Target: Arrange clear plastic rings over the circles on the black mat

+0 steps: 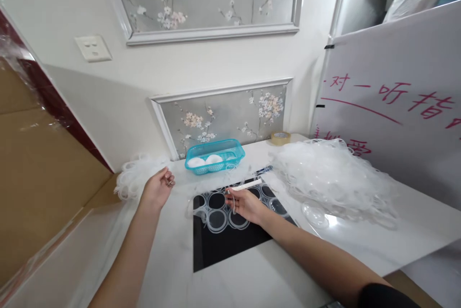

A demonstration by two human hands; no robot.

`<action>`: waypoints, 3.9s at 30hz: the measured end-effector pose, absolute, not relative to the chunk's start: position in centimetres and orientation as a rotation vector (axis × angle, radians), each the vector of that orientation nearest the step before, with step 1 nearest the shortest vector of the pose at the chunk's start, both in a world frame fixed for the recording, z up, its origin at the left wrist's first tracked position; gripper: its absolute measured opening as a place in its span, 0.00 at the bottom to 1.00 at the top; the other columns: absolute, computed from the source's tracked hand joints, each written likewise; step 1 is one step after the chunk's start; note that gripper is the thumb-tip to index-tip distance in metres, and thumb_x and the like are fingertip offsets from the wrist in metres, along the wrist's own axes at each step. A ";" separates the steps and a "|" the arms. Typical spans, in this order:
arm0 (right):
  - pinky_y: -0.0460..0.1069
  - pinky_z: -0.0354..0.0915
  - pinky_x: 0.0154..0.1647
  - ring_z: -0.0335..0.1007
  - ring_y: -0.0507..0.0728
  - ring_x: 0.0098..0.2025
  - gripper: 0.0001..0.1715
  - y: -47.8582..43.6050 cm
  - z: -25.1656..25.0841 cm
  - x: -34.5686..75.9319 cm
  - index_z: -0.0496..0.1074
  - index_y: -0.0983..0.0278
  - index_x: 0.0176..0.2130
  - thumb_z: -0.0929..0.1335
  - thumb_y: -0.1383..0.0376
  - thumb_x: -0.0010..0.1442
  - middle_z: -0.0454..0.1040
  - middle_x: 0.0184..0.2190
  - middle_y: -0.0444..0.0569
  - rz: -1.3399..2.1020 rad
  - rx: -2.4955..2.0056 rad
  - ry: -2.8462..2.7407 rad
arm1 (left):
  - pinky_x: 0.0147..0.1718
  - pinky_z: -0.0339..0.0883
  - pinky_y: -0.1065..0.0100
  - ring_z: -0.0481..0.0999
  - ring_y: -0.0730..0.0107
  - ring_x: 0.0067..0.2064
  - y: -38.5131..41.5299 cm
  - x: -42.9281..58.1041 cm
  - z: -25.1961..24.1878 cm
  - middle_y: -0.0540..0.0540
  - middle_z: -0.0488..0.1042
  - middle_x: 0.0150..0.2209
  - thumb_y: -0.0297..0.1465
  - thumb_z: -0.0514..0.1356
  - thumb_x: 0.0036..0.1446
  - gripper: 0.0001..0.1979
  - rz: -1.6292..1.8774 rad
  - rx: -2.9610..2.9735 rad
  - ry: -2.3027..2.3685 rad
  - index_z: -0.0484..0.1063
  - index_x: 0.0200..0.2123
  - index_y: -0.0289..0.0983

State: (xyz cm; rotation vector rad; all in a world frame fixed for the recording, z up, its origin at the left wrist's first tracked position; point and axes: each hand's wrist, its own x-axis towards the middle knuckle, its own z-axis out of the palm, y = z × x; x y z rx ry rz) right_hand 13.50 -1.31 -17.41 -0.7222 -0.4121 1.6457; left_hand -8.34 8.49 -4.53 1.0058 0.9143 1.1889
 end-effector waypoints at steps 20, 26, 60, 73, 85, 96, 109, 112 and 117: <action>0.44 0.66 0.29 0.75 0.53 0.32 0.06 -2.7 -16.5 14.7 0.74 0.65 0.34 0.72 0.67 0.52 0.77 0.28 0.46 1.742 -0.429 -0.452 | 0.17 0.62 0.80 0.63 0.83 0.17 -6.7 -6.0 0.9 0.54 0.62 0.20 0.23 0.48 0.65 0.10 0.754 0.844 0.189 0.66 0.32 0.32; 0.45 0.67 0.32 0.74 0.53 0.33 0.06 -3.5 -15.7 14.3 0.74 0.64 0.33 0.72 0.66 0.51 0.76 0.29 0.44 1.794 -0.358 -0.500 | 0.18 0.62 0.80 0.62 0.83 0.17 -6.8 -5.9 0.9 0.54 0.63 0.20 0.25 0.49 0.65 0.10 0.730 0.868 0.180 0.66 0.33 0.32; 0.47 0.63 0.34 0.67 0.50 0.29 0.08 -6.3 -13.9 13.6 0.71 0.61 0.24 0.73 0.63 0.47 0.68 0.24 0.41 1.895 -0.096 -0.751 | 0.20 0.55 0.76 0.58 0.80 0.18 -6.4 -4.5 -0.6 0.55 0.59 0.21 0.29 0.53 0.64 0.08 0.766 1.047 0.361 0.62 0.30 0.36; 0.55 0.65 0.46 0.69 0.60 0.50 0.19 -8.0 -10.4 14.4 0.66 0.58 0.16 0.77 0.54 0.36 0.75 0.39 0.45 1.694 -0.166 -0.696 | 0.38 0.58 0.69 0.68 0.65 0.33 -7.9 -2.9 -3.0 0.50 0.73 0.28 0.22 0.65 0.49 0.14 1.062 1.922 0.642 0.76 0.39 0.43; 0.59 0.61 0.55 0.55 0.58 0.63 0.10 -8.2 -2.4 14.2 0.75 0.53 0.28 0.70 0.51 0.53 0.67 0.54 0.41 1.471 -0.119 -0.830 | 0.42 0.66 0.67 0.75 0.70 0.35 -9.0 -5.4 -1.3 0.44 0.74 0.47 0.17 0.65 0.47 0.35 0.926 1.671 0.495 0.62 0.57 0.45; 0.52 0.66 0.49 0.66 0.56 0.51 0.06 -8.3 0.3 13.1 0.76 0.50 0.28 0.74 0.54 0.48 0.71 0.47 0.40 1.395 0.187 -0.813 | 0.48 0.62 0.65 0.73 0.68 0.37 -9.6 -6.3 -1.6 0.48 0.75 0.47 0.15 0.66 0.43 0.40 1.317 2.137 0.504 0.64 0.57 0.50; 0.46 0.67 0.36 0.68 0.48 0.30 0.06 -5.9 -1.4 12.8 0.75 0.59 0.31 0.68 0.64 0.58 0.72 0.27 0.41 1.503 -0.303 -0.546 | 0.46 0.61 0.64 0.71 0.57 0.43 1.2 -7.8 -6.6 0.45 0.73 0.41 0.37 0.66 0.49 0.17 1.128 2.077 1.333 0.71 0.41 0.39; 0.44 0.65 0.30 0.67 0.48 0.27 0.06 -3.5 -4.2 11.1 0.76 0.62 0.31 0.73 0.63 0.49 0.72 0.24 0.42 1.501 -0.460 -0.669 | 0.53 0.57 0.57 0.68 0.50 0.50 4.5 -9.2 -12.1 0.39 0.71 0.42 0.41 0.62 0.49 0.18 0.826 2.166 1.531 0.71 0.38 0.34; 0.43 0.59 0.24 0.65 0.47 0.23 0.16 0.5 -11.4 8.1 0.78 0.67 0.29 0.77 0.59 0.41 0.74 0.24 0.45 1.411 -0.782 -0.847 | 0.53 0.55 0.52 0.67 0.47 0.50 5.9 -9.7 -17.5 0.39 0.72 0.40 0.46 0.63 0.44 0.18 0.779 2.074 1.565 0.71 0.29 0.36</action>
